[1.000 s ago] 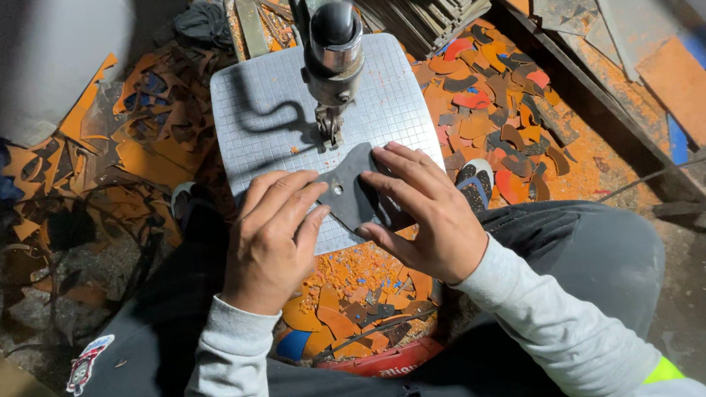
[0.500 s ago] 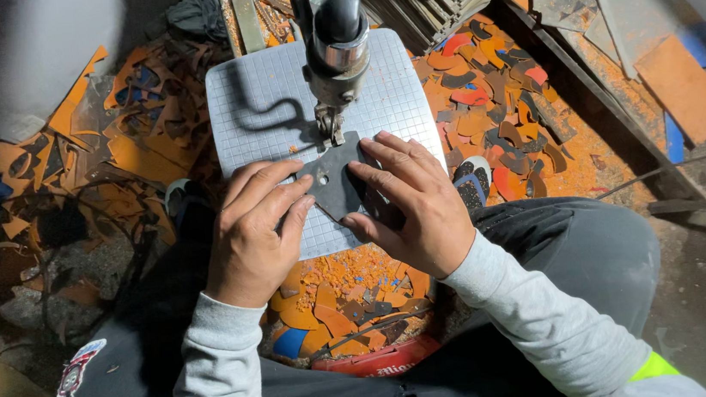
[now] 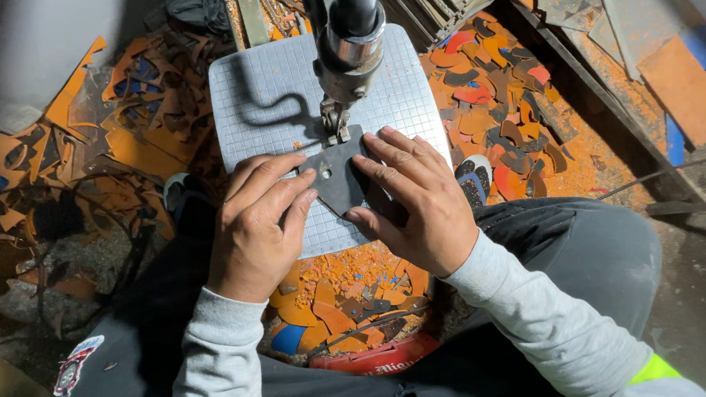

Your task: The person sits on the floor and uses a vertical cutting machine to cut small pieces of colored material. They guide each piece under the blade, cut it, and set it aside, repeating the process with different colors.

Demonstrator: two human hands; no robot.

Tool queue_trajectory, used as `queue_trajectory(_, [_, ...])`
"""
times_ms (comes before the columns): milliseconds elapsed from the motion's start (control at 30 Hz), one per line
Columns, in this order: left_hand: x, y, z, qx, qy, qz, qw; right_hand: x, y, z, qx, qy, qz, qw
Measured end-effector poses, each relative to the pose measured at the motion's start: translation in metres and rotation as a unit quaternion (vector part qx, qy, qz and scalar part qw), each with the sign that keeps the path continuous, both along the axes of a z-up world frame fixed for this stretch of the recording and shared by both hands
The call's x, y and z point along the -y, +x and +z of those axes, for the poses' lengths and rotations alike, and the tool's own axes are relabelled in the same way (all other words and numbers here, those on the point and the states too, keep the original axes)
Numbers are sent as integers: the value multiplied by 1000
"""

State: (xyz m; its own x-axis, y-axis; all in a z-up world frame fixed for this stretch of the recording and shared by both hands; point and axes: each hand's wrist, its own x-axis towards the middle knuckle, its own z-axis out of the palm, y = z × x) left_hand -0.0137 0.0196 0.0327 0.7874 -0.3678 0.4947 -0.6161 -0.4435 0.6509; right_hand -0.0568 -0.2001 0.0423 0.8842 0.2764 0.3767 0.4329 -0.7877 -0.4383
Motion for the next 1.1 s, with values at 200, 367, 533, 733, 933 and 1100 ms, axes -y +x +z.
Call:
queue_trajectory(200, [0,0,0,-3,-3,1,1000,-1,0,1,-4,-2,-5,1000])
queue_trajectory(367, [0,0,-1,1,-6,3,1000,-2,1,2,-8,0,-5,1000])
queue_trajectory(533, [1,1,-2,1,-13,4,1000,-1,2,2,-15,0,-4,1000])
queue_trajectory(733, [1,2,-3,4,-24,6,1000,-1,3,1,-14,-3,-2,1000])
queue_trajectory(933, [1,3,-4,5,-28,6,1000,-1,4,-2,-14,-4,-7,1000])
queue_trajectory(1100, [2,4,-4,7,-22,10,1000,-1,5,-3,-12,-4,-7,1000])
